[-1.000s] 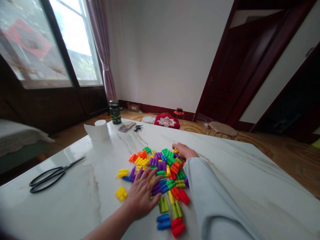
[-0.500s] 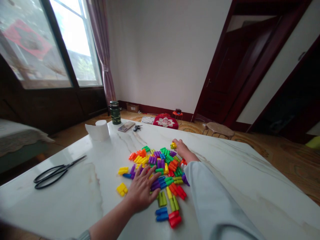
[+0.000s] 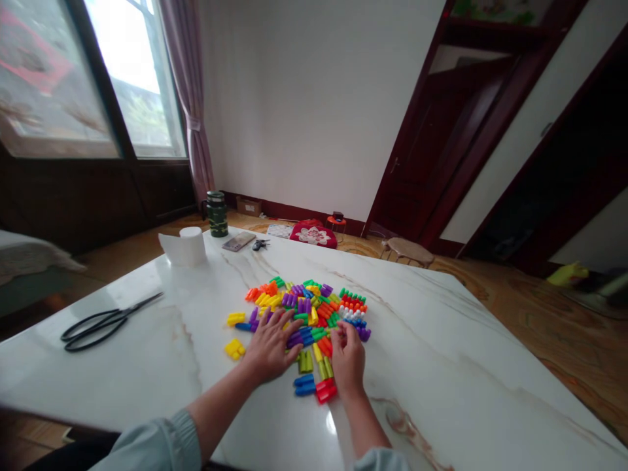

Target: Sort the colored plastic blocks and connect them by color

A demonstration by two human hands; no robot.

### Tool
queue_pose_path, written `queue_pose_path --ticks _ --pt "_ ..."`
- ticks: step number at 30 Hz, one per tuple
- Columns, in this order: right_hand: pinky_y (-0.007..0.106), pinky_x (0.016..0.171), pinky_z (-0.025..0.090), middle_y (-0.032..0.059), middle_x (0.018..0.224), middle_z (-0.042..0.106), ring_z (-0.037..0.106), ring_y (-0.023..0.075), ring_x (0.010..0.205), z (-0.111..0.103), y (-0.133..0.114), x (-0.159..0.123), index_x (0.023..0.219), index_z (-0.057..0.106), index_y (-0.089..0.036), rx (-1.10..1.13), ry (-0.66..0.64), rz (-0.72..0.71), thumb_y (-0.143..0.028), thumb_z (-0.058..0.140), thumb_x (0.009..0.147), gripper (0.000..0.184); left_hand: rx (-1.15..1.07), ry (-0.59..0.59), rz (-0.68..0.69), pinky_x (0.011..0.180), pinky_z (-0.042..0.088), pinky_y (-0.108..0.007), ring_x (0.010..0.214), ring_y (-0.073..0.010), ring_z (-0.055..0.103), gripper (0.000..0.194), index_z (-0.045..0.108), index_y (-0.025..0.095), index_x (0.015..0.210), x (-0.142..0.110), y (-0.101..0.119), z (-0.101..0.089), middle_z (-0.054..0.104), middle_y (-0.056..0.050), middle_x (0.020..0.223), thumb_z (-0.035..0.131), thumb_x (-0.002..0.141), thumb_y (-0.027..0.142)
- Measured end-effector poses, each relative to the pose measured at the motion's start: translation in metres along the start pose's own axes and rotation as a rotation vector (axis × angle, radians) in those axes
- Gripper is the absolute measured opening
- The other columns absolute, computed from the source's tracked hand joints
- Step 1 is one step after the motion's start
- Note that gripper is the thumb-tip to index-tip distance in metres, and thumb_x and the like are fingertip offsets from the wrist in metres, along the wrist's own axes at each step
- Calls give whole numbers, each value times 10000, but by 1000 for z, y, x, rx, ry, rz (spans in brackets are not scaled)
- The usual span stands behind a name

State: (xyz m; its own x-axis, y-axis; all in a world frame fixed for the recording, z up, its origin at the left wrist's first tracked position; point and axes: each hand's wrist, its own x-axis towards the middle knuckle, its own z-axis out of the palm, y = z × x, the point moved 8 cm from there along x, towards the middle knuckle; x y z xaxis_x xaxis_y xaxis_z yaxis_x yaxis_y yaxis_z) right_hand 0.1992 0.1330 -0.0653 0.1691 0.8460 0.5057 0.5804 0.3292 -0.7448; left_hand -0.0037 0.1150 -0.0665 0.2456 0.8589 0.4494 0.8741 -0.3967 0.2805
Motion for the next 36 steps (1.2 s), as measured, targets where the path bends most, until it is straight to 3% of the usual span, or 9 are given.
queue_pose_path --ticks 3,8,13,19,24,28,31,33,36 --pt "309 720 509 74 855 676 629 196 766 -2 9 -14 928 644 -178 1 59 20 -425 496 903 289 11 18 2 1163 150 -589 1331 -334 418 478 579 310 1302 1 0 -1 541 -71 1403 570 853 475" --pt "312 744 483 72 817 656 619 196 770 6 -5 -15 810 653 -180 -119 29 -98 -370 436 925 310 35 14 -9 1153 171 -598 1316 -336 439 446 601 298 1278 1 2 -3 553 -79 1394 573 855 437" --pt "288 698 476 60 820 642 610 178 742 12 -8 -15 800 657 -184 -149 -40 -134 -306 464 911 254 43 23 6 1143 191 -602 1297 -334 457 439 609 302 1268 2 4 -5 571 -77 1372 586 850 433" --pt "273 708 506 49 828 641 616 167 764 17 -15 -17 825 649 -186 8 -79 -213 -232 515 881 153 -6 85 50 1109 285 -536 1186 -289 536 363 652 266 1194 3 6 -12 653 -70 1236 589 853 372" --pt "270 748 513 58 894 648 619 167 833 11 -22 -19 879 646 -187 67 -43 -255 -251 517 894 145 -56 134 66 1042 351 -501 1052 -258 591 241 676 231 1064 4 7 -19 700 -60 1091 569 871 328" --pt "273 729 482 49 850 643 600 156 754 0 -18 -20 833 640 -186 -78 65 -204 -294 483 909 205 -71 180 83 977 404 -458 1011 -253 590 176 649 212 999 5 7 -22 683 -69 1030 545 864 256" --pt "271 655 437 38 817 638 564 148 671 -6 -11 -22 811 641 -192 -219 137 -116 -322 471 899 232 -77 231 87 965 418 -441 1058 -268 567 194 605 193 1008 3 8 -26 636 -96 1108 547 824 211" --pt "272 637 413 34 822 639 556 154 678 -6 -7 -22 820 642 -197 -287 131 -70 -319 488 879 205 -76 236 80 969 418 -446 1063 -277 562 230 573 188 1026 2 8 -26 614 -105 1120 562 798 212" --pt "276 669 411 36 870 650 565 172 745 -4 -8 -23 875 645 -199 -346 89 -51 -300 534 844 153 -64 210 52 918 443 -435 980 -272 576 213 541 189 1010 2 5 -22 611 -91 984 560 800 227"
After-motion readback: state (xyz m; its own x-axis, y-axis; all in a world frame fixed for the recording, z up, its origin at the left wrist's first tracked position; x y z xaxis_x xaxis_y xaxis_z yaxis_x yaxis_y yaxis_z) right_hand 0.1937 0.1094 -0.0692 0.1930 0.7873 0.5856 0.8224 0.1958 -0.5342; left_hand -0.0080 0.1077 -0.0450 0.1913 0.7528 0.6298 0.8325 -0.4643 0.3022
